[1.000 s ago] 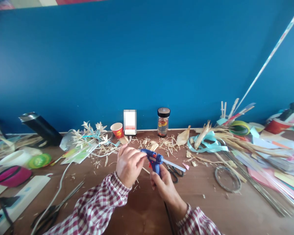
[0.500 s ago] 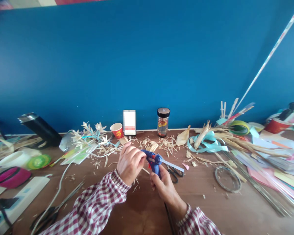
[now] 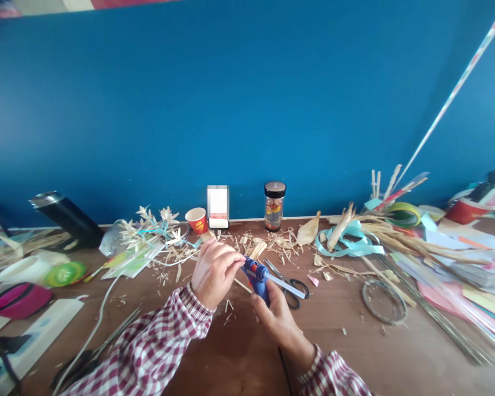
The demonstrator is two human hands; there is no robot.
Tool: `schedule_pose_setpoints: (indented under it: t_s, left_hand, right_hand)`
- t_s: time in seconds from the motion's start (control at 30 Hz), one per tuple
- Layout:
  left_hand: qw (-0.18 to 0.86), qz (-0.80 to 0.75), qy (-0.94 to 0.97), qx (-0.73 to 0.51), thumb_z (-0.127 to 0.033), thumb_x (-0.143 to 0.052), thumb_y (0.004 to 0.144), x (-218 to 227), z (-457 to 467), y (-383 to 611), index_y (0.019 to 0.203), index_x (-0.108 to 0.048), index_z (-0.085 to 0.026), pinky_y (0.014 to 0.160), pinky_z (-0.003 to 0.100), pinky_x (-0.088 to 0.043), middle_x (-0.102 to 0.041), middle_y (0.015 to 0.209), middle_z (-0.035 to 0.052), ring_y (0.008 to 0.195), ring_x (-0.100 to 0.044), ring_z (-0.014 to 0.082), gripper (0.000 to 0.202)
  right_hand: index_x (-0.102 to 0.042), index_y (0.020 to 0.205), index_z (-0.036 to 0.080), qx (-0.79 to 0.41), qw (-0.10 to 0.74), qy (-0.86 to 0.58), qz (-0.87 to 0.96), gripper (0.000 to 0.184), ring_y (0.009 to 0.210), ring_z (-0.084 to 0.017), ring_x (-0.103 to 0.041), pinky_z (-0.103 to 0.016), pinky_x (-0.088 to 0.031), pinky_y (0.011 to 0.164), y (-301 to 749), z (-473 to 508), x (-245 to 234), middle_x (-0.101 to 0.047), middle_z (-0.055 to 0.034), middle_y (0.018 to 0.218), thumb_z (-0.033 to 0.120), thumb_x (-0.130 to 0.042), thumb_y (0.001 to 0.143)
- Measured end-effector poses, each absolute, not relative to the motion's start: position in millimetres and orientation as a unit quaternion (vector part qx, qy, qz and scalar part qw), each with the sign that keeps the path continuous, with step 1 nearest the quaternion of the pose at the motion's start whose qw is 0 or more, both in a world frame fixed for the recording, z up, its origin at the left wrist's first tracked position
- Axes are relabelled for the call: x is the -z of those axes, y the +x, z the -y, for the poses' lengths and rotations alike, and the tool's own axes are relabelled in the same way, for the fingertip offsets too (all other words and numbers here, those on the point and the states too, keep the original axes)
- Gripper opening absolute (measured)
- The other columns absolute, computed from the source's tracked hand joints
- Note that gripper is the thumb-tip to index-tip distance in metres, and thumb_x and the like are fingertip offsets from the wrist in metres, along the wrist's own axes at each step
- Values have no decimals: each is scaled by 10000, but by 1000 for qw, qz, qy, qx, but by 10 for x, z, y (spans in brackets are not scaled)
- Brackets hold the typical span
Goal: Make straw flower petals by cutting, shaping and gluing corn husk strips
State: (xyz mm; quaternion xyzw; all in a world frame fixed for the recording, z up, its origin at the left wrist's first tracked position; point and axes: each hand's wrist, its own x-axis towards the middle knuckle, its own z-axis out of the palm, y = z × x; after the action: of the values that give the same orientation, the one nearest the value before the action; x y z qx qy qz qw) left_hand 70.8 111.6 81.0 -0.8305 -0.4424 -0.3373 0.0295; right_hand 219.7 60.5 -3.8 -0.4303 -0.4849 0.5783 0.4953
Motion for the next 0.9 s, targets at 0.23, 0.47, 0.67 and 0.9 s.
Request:
schedule_pose_setpoints:
  t_s: [0.23,0.47,0.67,0.9]
  left_hand:
    - [45,449,-840,303,-205,-482,835,-804,-1117,736,719,-571,-212,955,456,-308,-574,721,7,789,-514,176,146]
    - [71,459,-832,304,-186,-427,853,-790,-1173,702,763,-549,-191,893,428,-365,-557,751,28,802,-504,182,151]
    - [87,495,-805,314,-180,-430,846,-831,-1330,554,749,-543,-185,782,377,-394,-570,747,42,770,-498,192,149]
    - [123,562,-762,299,-191,-456,819,-745,-1603,241,757,-573,-198,733,364,-388,-600,757,60,763,-518,218,132]
  right_hand:
    - [-529,823,186,-531,482,-475,510,194,492,-104,-434,-211,-352,432,2242,-600,75,-495,25,574,365,-587,776]
    - [-579,899,205,-524,509,-454,511,240,536,-151,-466,-236,-368,433,2233,-589,61,-513,8,570,362,-623,723]
    - [-531,859,190,-531,485,-485,497,217,482,-105,-426,-213,-342,426,2238,-600,47,-487,29,568,380,-588,769]
    - [-487,929,192,-576,509,-451,454,292,421,-78,-382,-190,-303,396,2248,-650,7,-445,62,528,421,-579,771]
